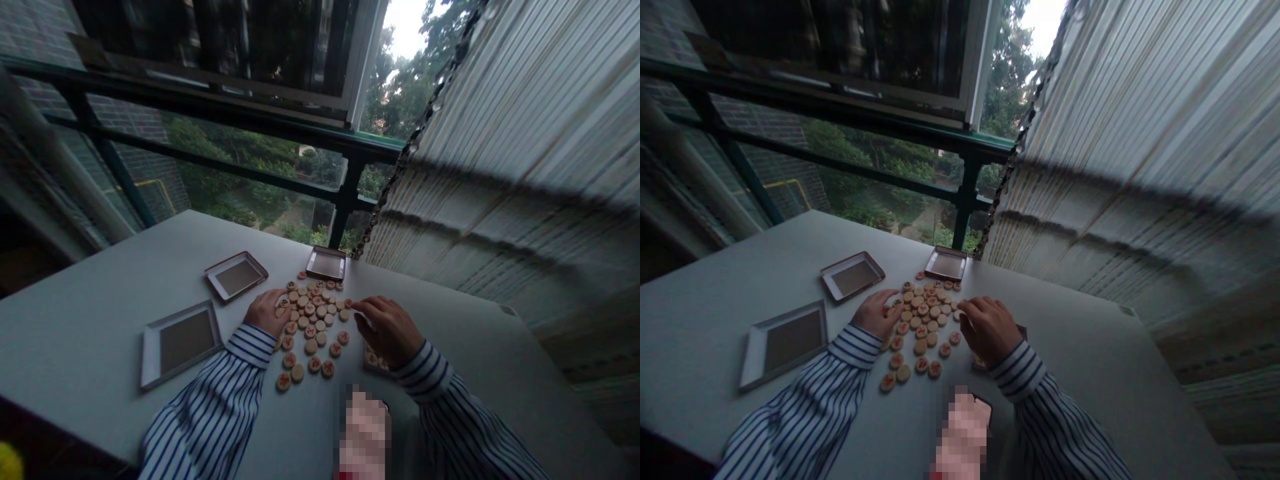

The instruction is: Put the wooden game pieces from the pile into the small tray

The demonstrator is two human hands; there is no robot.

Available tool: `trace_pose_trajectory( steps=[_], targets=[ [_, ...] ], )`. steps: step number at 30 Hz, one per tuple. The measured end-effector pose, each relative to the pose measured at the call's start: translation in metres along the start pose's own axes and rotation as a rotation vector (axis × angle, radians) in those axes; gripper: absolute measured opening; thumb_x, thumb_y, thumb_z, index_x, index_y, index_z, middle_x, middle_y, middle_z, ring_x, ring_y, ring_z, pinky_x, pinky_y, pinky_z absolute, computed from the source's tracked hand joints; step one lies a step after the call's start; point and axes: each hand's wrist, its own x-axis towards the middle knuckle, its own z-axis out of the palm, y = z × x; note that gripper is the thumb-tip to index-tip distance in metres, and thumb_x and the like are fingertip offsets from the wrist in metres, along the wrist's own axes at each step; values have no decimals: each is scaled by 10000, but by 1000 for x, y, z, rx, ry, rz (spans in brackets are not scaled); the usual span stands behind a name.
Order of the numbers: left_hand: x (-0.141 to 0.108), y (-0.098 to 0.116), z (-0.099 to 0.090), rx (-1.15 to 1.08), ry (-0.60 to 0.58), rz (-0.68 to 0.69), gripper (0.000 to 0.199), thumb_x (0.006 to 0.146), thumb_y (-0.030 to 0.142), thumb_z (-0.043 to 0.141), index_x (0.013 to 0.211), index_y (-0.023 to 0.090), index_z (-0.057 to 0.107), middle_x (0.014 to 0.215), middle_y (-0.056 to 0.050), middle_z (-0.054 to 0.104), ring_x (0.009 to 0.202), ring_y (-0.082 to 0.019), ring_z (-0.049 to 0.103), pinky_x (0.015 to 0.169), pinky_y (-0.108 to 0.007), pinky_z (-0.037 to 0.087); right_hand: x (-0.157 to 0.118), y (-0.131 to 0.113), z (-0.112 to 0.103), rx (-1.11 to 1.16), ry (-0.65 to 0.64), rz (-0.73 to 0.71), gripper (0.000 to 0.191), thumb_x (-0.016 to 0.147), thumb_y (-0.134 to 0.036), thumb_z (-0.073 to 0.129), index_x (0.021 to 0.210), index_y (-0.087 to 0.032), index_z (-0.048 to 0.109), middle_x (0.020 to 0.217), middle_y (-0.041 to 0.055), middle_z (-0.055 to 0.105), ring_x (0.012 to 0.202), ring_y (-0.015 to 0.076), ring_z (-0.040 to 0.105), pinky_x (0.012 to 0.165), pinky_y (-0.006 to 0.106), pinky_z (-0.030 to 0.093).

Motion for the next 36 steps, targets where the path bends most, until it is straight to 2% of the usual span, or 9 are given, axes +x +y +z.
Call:
trace_pose_trajectory(
  steps=[6, 14, 19, 29, 36],
  targets=[
    [-4, 0, 8, 70, -43, -32, 305, 675, 279, 527, 960, 181, 569, 946, -82, 627, 865, -233, 566, 769, -349, 441, 22, -26, 21, -3, -59, -47, 207, 822, -223, 411, 953, -207, 570, 943, 63, 606, 880, 170, 515, 727, 292, 343],
    [-4, 3, 7, 131, -71, -87, 303, 681, 284, 512, 951, 167, 586, 906, -86, 640, 825, -247, 569, 733, -359, 430, 24, -36, 58, 61, 13, -64, 236, 827, -251, 412, 1006, -203, 558, 1049, 76, 573, 964, 199, 480, 810, 347, 323],
    [-5, 6, 8, 195, -36, -89, 293, 672, 300, 523, 929, 180, 598, 866, -84, 653, 803, -246, 577, 697, -350, 420, 21, -33, 65, 69, 51, -55, 245, 818, -237, 434, 1028, -206, 554, 1054, 79, 567, 972, 192, 479, 816, 341, 331],
    [-1, 11, 8, 243, -89, -125, 311, 674, 259, 497, 953, 169, 601, 870, -71, 652, 816, -242, 568, 724, -369, 402, 19, -28, 77, 94, 99, -78, 248, 795, -236, 471, 1027, -206, 553, 1051, 67, 572, 950, 196, 488, 784, 331, 348],
    [2, 7, 4, 146, 79, -112, 263, 709, 288, 513, 921, 166, 607, 834, -70, 663, 790, -226, 585, 717, -342, 421, 17, -28, 75, 108, 103, -80, 238, 796, -230, 464, 1012, -196, 558, 1031, 80, 573, 945, 188, 491, 769, 319, 351]
  ],
)
